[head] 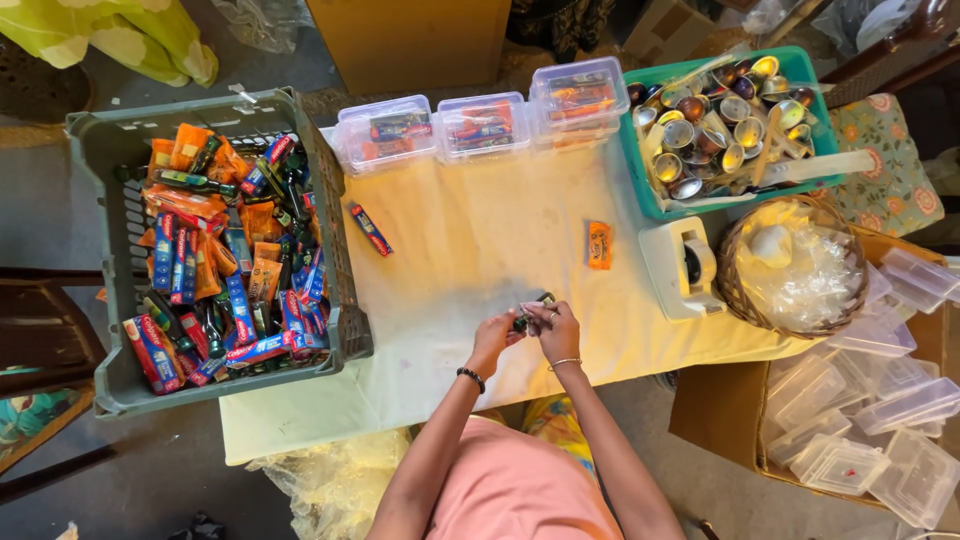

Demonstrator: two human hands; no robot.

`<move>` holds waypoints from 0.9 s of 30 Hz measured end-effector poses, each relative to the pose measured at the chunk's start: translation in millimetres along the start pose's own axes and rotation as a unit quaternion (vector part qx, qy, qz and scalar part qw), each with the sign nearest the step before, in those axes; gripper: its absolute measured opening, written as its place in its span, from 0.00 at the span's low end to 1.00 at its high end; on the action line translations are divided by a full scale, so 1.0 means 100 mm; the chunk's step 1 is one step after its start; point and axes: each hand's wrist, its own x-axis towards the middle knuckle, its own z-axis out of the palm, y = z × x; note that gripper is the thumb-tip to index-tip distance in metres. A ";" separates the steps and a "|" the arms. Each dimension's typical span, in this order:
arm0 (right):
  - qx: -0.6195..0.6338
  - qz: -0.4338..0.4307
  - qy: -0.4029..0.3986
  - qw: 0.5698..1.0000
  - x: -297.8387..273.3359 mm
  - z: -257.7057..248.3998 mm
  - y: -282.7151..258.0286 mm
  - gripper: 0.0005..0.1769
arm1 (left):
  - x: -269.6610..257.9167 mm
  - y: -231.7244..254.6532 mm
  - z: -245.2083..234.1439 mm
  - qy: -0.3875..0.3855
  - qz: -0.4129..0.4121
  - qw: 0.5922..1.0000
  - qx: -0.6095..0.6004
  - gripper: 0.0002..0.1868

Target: The person packs small individual candies from a large crate into small plastic containers and bags by hand.

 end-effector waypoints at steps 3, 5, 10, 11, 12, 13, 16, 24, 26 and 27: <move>0.002 -0.008 0.000 1.000 0.00 0.04 0.08 0.17 | -0.08 -0.05 0.02 -0.015 -0.011 1.000 0.017 0.20; -0.027 0.005 -0.020 0.999 -0.03 0.06 0.09 0.16 | -0.04 -0.26 -0.01 0.002 0.157 0.951 0.267 0.17; -0.109 -0.033 -0.036 0.993 -0.10 0.11 -0.22 0.16 | 0.12 -0.56 -0.03 0.055 0.255 0.905 0.337 0.23; -0.166 -0.086 -0.025 0.982 -0.10 0.10 -0.32 0.19 | 0.15 -0.57 -0.02 0.064 0.194 0.929 0.308 0.26; -0.166 -0.086 -0.025 0.982 -0.13 0.11 -0.36 0.19 | 0.15 -0.57 -0.02 0.064 0.194 0.929 0.308 0.26; -0.212 -0.102 -0.026 0.972 -0.12 0.13 -0.41 0.19 | 0.16 -0.55 -0.02 0.068 0.179 0.950 0.247 0.21; -0.262 -0.115 -0.025 0.958 -0.17 0.16 -0.49 0.19 | 0.08 -0.36 0.04 0.088 0.082 0.984 0.130 0.15; -0.238 -0.095 -0.014 0.966 -0.23 0.13 -0.47 0.21 | 0.25 -0.60 -0.17 0.032 -0.093 0.992 -0.082 0.18; -0.246 -0.088 -0.013 0.965 -0.16 0.14 -0.45 0.15 | 0.23 -0.57 -0.19 -0.014 -0.103 0.983 -0.149 0.22; -0.246 -0.088 -0.012 0.965 -0.14 0.14 -0.43 0.15 | 0.14 -0.50 -0.15 -0.014 -0.104 0.983 -0.149 0.22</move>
